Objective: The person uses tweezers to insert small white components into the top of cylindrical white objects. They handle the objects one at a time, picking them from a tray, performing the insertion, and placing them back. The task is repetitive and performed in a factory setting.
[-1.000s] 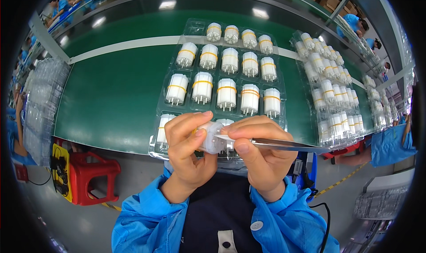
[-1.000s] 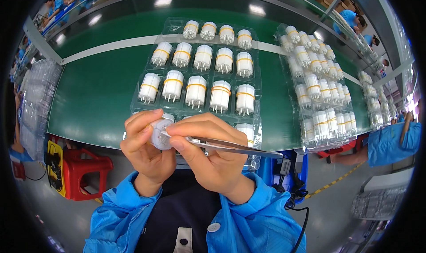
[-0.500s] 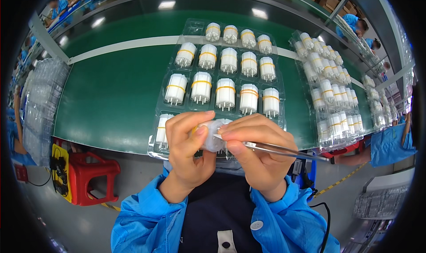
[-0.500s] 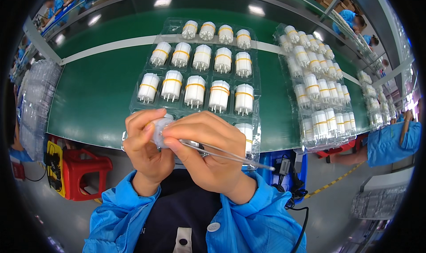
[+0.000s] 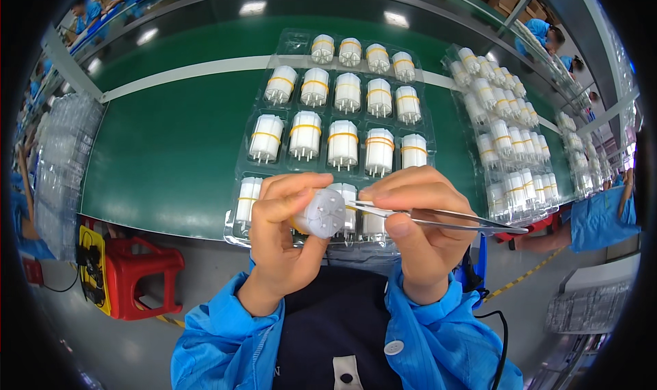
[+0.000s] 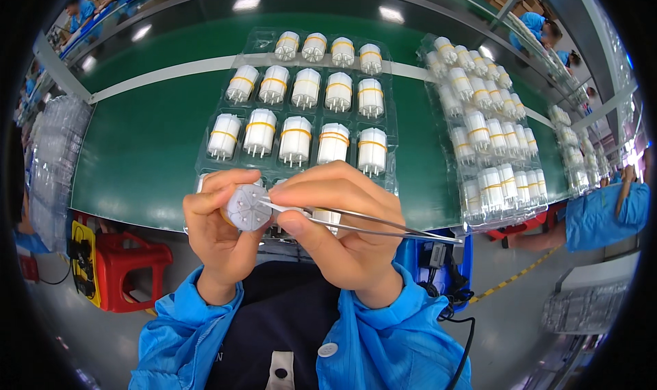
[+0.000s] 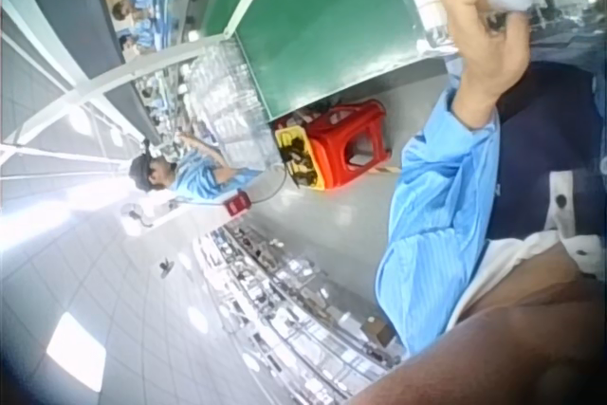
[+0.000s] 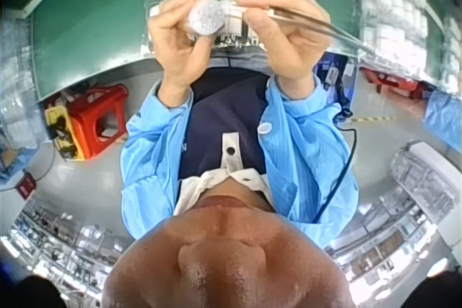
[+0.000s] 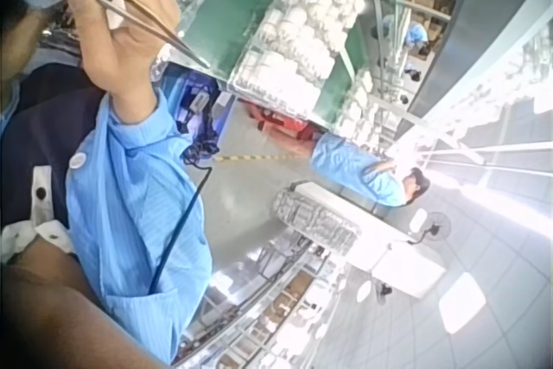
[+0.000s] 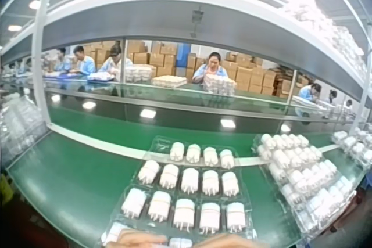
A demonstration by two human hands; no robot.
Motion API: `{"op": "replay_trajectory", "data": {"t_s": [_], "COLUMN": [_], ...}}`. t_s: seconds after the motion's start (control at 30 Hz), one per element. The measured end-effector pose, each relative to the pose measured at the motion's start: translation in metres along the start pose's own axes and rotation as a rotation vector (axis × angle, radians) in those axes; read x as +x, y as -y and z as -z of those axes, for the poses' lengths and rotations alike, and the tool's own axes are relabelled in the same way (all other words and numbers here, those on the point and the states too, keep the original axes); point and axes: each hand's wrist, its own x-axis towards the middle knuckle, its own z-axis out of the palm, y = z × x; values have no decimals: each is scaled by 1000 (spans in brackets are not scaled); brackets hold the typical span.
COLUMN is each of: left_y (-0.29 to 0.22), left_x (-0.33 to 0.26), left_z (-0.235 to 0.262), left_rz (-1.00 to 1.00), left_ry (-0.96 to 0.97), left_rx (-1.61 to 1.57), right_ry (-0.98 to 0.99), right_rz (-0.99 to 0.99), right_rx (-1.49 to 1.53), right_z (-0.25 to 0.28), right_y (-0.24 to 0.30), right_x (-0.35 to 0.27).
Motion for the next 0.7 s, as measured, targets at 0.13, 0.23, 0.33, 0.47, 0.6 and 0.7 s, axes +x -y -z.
{"op": "replay_trajectory", "data": {"t_s": [0.13, 0.23, 0.33, 0.47, 0.6, 0.7], "left_y": [-9, -9, -10, -9, -9, -9], "left_x": [5, 6, 5, 6, 5, 3], "left_z": [-3, -1, 1, 1, 1, 0], "left_rz": [64, 80, 86, 88, 106, 153], "left_ry": [6, 30, 59, 78, 78, 66], "left_rx": [-179, -252, -275, -296, -304, -340], "right_ry": [90, 87, 99, 73, 74, -13], "right_rz": [-16, -8, -26, -31, -23, 13], "right_rx": [-94, -80, -77, -64, -89, -34], "right_z": [1, 0, -1, -1, 0, -4], "right_y": [-2, -6, -3, -3, -2, 3], "right_x": [3, 1, 2, 0, 1, -4]}}
